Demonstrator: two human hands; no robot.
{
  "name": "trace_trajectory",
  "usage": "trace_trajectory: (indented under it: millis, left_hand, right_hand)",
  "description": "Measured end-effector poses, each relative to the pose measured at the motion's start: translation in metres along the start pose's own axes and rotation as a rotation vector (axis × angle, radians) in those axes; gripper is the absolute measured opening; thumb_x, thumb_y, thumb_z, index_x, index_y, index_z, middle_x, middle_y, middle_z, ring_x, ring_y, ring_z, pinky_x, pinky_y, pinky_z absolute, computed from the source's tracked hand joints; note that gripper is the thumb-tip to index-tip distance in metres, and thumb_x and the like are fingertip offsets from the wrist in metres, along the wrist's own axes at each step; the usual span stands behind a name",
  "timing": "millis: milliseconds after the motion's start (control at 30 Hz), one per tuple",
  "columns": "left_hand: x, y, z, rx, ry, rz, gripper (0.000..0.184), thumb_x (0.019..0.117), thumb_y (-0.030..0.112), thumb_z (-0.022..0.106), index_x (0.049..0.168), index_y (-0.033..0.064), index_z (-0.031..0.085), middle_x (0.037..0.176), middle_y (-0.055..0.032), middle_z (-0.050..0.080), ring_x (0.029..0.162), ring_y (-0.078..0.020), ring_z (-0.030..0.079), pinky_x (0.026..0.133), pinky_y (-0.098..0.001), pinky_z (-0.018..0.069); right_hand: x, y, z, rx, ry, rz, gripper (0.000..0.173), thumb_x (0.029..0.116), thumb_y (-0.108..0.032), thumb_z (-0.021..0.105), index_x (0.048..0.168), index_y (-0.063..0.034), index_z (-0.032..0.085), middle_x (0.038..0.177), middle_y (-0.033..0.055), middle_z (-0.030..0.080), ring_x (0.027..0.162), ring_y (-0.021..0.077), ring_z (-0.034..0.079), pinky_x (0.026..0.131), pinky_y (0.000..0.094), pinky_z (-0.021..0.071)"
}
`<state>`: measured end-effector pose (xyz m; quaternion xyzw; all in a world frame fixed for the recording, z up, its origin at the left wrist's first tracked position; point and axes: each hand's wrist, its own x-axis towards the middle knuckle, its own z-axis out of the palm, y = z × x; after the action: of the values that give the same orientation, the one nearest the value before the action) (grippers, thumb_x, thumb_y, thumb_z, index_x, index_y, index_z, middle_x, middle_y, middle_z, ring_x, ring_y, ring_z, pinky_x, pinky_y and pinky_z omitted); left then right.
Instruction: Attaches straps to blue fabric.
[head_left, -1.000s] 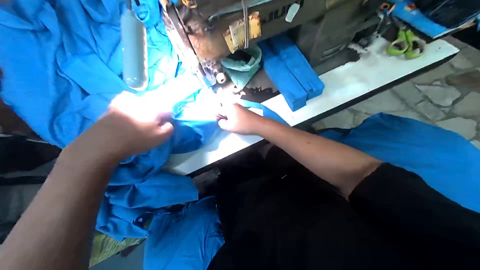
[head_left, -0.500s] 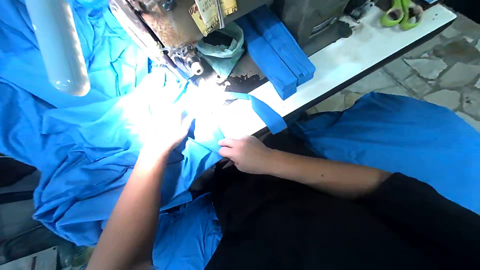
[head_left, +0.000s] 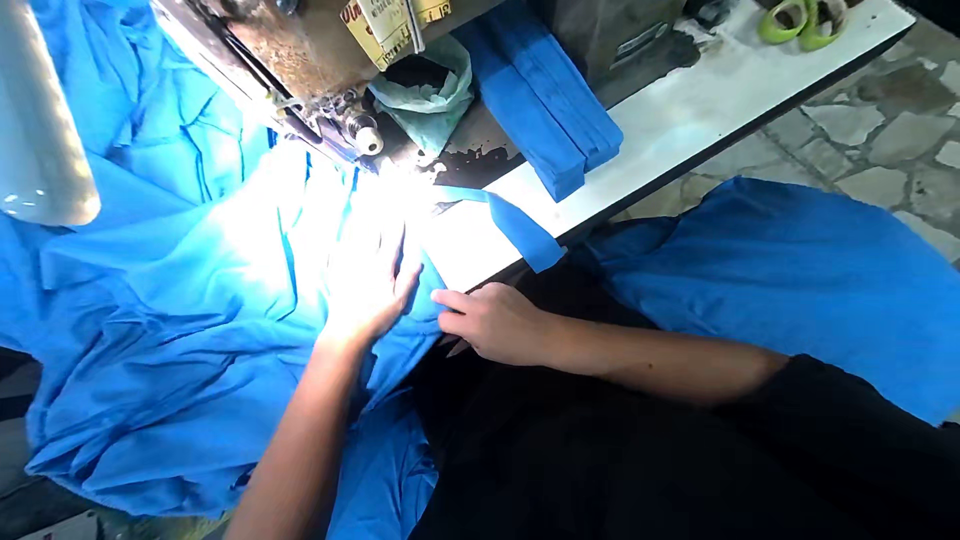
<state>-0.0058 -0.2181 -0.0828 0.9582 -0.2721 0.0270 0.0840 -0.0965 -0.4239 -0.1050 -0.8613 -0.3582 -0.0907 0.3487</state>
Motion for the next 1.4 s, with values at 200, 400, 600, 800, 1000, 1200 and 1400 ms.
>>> trace_trajectory:
  millis: [200, 400, 600, 800, 1000, 1200, 1400]
  left_hand:
    - [-0.016, 0.014, -0.003, -0.117, 0.005, -0.029, 0.072, 0.1013, 0.055, 0.038, 0.154, 0.0064, 0.045, 0.162, -0.0245, 0.035, 0.15, -0.0438, 0.032, 0.117, -0.0667, 0.0244]
    - [-0.015, 0.019, 0.011, -0.076, -0.058, -0.007, 0.074, 0.1034, 0.055, 0.031, 0.158, 0.0056, 0.038, 0.168, -0.0165, 0.028, 0.155, -0.0375, 0.024, 0.122, -0.0635, 0.0168]
    - [-0.011, 0.023, 0.012, -0.072, -0.062, 0.012, 0.074, 0.1032, 0.054, 0.03, 0.156, 0.0033, 0.041, 0.166, -0.0201, 0.029, 0.156, -0.0406, 0.02, 0.121, -0.0676, 0.0096]
    - [0.0, 0.015, 0.002, -0.261, 0.182, -0.05, 0.05, 0.1029, 0.032, 0.047, 0.134, -0.0042, 0.062, 0.134, -0.0284, 0.062, 0.128, -0.0445, 0.058, 0.104, -0.0622, 0.0425]
    - [0.031, -0.006, -0.017, -0.088, 0.15, -0.028, 0.047, 0.1016, 0.017, 0.049, 0.146, 0.0044, 0.055, 0.149, -0.0223, 0.054, 0.142, -0.0471, 0.044, 0.113, -0.0697, 0.0282]
    - [0.042, -0.001, -0.015, -0.067, 0.034, -0.006, 0.043, 0.1061, 0.011, 0.044, 0.145, -0.0053, 0.052, 0.153, -0.024, 0.05, 0.143, -0.0408, 0.046, 0.119, -0.0571, 0.0311]
    - [0.044, -0.005, -0.005, -0.018, 0.13, 0.113, 0.039, 0.1048, 0.009, 0.046, 0.138, -0.0067, 0.058, 0.139, -0.0293, 0.06, 0.127, -0.0486, 0.058, 0.105, -0.0603, 0.0438]
  right_hand:
    - [-0.001, 0.003, -0.003, 0.052, -0.026, -0.02, 0.008, 0.088, 0.001, 0.065, 0.087, -0.0021, 0.073, 0.117, 0.0181, 0.073, 0.064, 0.0271, 0.069, 0.053, 0.0407, 0.0536]
    - [-0.018, 0.025, -0.052, -0.106, 0.176, 0.304, 0.022, 0.0816, 0.003, 0.07, 0.103, 0.0037, 0.073, 0.119, 0.0243, 0.069, 0.073, 0.0351, 0.072, 0.057, 0.0499, 0.0586]
    - [-0.016, 0.048, -0.072, -0.289, 0.085, 0.589, 0.015, 0.0908, 0.003, 0.063, 0.104, 0.0081, 0.068, 0.128, 0.027, 0.063, 0.078, 0.0406, 0.072, 0.063, 0.0538, 0.0572]
    - [-0.001, 0.0, -0.072, 0.083, 0.239, 0.252, 0.012, 0.0865, 0.0, 0.064, 0.098, 0.0013, 0.065, 0.077, 0.0109, 0.065, 0.064, 0.021, 0.064, 0.055, 0.0369, 0.0537]
    - [0.004, -0.053, -0.071, 0.498, 0.007, 0.086, 0.015, 0.088, 0.003, 0.064, 0.102, 0.0011, 0.069, 0.09, 0.0104, 0.069, 0.079, 0.0142, 0.067, 0.067, 0.0285, 0.057]
    - [0.002, -0.06, -0.073, 0.553, -0.049, 0.031, 0.014, 0.0925, 0.002, 0.059, 0.102, 0.0023, 0.07, 0.085, 0.0105, 0.068, 0.076, 0.0142, 0.065, 0.065, 0.0263, 0.053]
    - [0.002, -0.061, -0.077, 0.575, 0.013, -0.097, 0.009, 0.0932, 0.001, 0.06, 0.096, 0.0031, 0.069, 0.076, 0.0093, 0.067, 0.069, 0.0133, 0.064, 0.06, 0.025, 0.0503]
